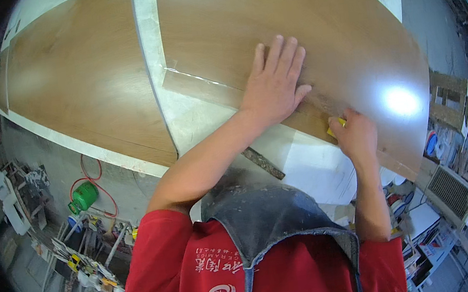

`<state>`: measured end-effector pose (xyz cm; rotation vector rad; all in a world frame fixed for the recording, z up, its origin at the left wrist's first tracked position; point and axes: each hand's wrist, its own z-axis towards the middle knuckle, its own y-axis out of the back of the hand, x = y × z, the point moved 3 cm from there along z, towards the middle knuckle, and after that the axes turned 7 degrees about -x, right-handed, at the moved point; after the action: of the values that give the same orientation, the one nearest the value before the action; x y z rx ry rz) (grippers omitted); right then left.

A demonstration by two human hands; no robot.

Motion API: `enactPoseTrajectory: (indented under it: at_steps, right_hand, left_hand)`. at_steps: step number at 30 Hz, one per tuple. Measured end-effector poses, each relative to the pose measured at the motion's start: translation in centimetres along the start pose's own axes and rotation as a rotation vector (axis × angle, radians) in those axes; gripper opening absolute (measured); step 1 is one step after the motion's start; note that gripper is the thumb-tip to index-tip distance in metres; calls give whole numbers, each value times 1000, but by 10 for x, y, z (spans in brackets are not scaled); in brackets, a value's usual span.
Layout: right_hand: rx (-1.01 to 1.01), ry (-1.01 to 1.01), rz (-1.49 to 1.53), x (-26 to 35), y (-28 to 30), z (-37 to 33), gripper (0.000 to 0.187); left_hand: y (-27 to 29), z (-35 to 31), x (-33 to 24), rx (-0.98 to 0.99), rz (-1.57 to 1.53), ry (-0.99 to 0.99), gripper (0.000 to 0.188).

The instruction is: The person wipes a large wooden panel with a cloth, then repeatedly applies yellow masking tape along the edges and seams of the panel. They use a utility knife to cut the tape and smooth it down, working methodically around the panel's perimeter.

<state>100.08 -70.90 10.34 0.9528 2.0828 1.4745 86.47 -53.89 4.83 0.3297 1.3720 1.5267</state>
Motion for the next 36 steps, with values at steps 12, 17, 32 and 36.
enactPoseTrajectory:
  at_steps: [12, 17, 32, 36]
  right_hand:
    - [-52, 66, 20, -7, -7, -3, 40]
    - [-43, 48, 5, -12, -9, -3, 40]
    - [-376, 474, 243, 45, 31, -67, 24]
    - [118, 685, 259, 91, -25, -82, 40]
  left_hand:
    - [55, 9, 197, -167, 447, 188, 71]
    - [55, 11, 199, -175, 483, 143, 68]
    - [3, -8, 56, -35, 146, 7, 78]
    - [42, 3, 89, -89, 104, 143, 69]
